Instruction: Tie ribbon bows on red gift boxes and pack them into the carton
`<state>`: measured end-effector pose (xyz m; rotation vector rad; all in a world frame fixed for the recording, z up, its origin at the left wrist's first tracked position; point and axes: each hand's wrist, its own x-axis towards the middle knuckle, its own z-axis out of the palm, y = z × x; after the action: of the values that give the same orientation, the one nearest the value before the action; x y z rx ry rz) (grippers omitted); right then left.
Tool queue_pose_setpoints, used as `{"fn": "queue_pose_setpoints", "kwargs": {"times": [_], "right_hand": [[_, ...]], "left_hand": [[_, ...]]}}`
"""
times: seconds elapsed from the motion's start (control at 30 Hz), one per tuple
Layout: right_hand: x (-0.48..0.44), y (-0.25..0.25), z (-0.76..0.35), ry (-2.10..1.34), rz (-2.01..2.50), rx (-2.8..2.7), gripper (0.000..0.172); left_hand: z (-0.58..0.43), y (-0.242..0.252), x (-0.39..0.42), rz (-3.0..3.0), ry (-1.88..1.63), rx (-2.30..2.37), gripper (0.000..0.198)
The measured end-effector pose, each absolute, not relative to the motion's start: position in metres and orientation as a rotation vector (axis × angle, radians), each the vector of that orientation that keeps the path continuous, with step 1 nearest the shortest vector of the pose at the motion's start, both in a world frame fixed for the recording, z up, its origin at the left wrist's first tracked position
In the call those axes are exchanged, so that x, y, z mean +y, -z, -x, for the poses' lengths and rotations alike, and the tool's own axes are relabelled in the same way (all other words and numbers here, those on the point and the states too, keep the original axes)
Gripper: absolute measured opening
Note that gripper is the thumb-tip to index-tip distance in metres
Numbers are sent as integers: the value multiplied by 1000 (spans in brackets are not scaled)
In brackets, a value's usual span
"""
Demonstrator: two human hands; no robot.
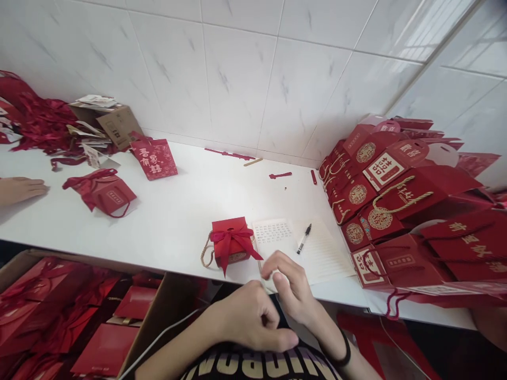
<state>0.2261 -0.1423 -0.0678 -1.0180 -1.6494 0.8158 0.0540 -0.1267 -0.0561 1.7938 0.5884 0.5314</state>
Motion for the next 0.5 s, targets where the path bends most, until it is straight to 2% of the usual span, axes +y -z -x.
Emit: {"fn": "queue_pose_setpoints", "kwargs": {"times": [0.1, 0.2, 0.33, 0.5], "right_hand": [[-122, 28, -203, -846, 884, -1807, 39], [-116, 5, -188, -1066, 690, -1865, 46], [-122, 0, -176, -1274, 664, -1845, 45], [-130, 3, -169, -1187, 819, -1760, 41]], "left_hand": [[-67, 26, -121, -1690, -337, 519, 45], [-69, 13, -116, -1510, -223, 367, 47], [-61, 30, -120, -1527, -315, 396, 53], [-66, 53, -136, -1546, -334, 462, 50]]}}
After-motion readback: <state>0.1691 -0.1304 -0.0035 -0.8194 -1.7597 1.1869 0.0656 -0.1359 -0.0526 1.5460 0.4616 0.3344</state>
